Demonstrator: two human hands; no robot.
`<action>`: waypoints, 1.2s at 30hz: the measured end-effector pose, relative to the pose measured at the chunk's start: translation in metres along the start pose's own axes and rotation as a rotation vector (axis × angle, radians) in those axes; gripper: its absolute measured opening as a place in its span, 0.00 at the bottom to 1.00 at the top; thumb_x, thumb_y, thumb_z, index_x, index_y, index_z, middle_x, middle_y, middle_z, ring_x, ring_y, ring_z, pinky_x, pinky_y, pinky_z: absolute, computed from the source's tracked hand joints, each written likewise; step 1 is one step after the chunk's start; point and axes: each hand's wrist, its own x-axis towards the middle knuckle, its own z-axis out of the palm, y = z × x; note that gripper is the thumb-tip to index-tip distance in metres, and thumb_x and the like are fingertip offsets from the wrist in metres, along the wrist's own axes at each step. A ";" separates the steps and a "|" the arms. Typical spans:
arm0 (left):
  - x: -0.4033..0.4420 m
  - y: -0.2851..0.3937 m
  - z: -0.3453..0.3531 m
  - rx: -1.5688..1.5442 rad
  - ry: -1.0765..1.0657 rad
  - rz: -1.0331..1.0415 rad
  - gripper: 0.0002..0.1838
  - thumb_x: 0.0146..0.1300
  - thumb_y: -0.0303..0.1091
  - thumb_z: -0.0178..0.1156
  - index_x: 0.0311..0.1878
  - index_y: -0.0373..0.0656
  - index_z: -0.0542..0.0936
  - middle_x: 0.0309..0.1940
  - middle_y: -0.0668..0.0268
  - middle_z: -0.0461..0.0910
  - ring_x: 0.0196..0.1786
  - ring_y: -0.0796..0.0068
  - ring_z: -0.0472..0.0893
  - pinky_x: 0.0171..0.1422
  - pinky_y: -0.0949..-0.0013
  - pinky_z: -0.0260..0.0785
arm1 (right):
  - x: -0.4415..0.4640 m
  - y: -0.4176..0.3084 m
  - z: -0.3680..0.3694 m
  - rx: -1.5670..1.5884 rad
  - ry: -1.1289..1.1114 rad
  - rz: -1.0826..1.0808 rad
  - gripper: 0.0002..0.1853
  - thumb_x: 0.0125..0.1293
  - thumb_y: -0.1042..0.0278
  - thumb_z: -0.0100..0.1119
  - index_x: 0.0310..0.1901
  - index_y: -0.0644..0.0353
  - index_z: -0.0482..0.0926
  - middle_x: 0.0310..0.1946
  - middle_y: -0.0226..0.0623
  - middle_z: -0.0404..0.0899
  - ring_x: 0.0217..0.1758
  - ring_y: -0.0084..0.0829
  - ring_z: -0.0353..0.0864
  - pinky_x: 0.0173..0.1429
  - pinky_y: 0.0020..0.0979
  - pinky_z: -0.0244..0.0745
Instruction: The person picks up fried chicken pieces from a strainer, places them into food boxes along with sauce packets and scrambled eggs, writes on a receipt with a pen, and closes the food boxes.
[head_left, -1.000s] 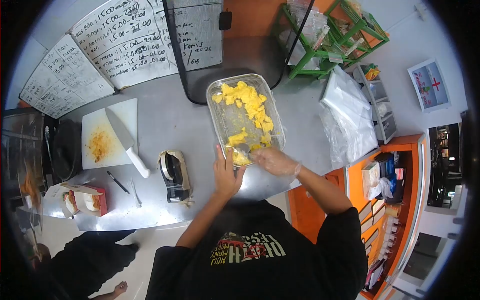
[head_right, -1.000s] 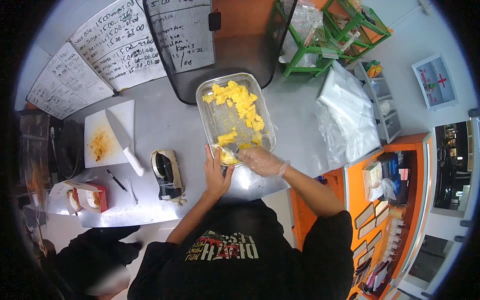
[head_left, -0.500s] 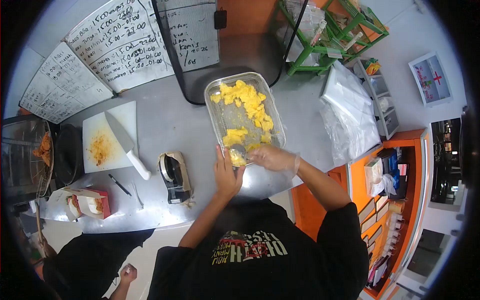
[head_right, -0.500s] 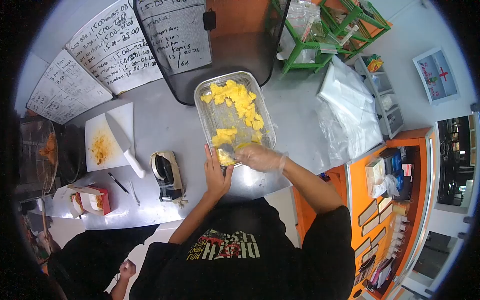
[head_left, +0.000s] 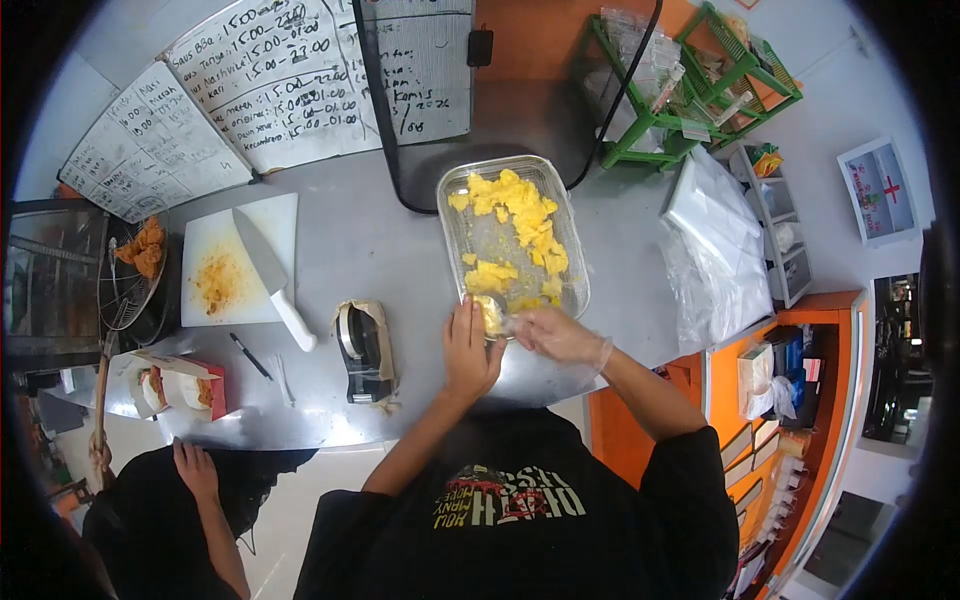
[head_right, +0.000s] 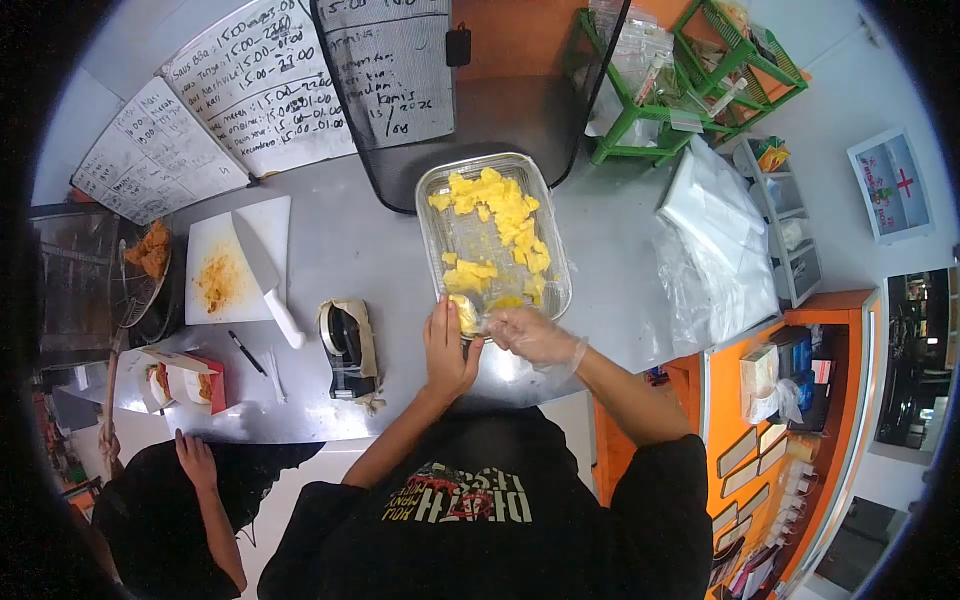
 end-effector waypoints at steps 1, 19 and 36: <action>0.002 0.000 -0.001 0.002 -0.005 0.009 0.39 0.70 0.45 0.60 0.74 0.26 0.62 0.75 0.39 0.61 0.73 0.36 0.64 0.75 0.39 0.54 | -0.001 -0.005 -0.004 0.093 -0.075 0.123 0.15 0.81 0.63 0.47 0.34 0.57 0.76 0.24 0.26 0.71 0.22 0.17 0.66 0.26 0.25 0.62; -0.001 0.002 -0.001 0.027 -0.041 0.045 0.34 0.70 0.43 0.61 0.74 0.36 0.67 0.76 0.45 0.62 0.73 0.34 0.64 0.76 0.37 0.56 | 0.007 -0.006 0.014 -0.127 0.451 -0.063 0.13 0.77 0.64 0.52 0.33 0.58 0.76 0.19 0.32 0.72 0.21 0.25 0.75 0.27 0.31 0.73; -0.003 0.000 0.003 -0.068 0.001 0.008 0.40 0.70 0.39 0.62 0.75 0.22 0.57 0.75 0.33 0.57 0.74 0.31 0.63 0.77 0.41 0.56 | 0.012 -0.021 -0.025 -0.845 -0.165 -0.187 0.06 0.68 0.68 0.58 0.39 0.59 0.80 0.26 0.36 0.78 0.32 0.33 0.84 0.38 0.38 0.77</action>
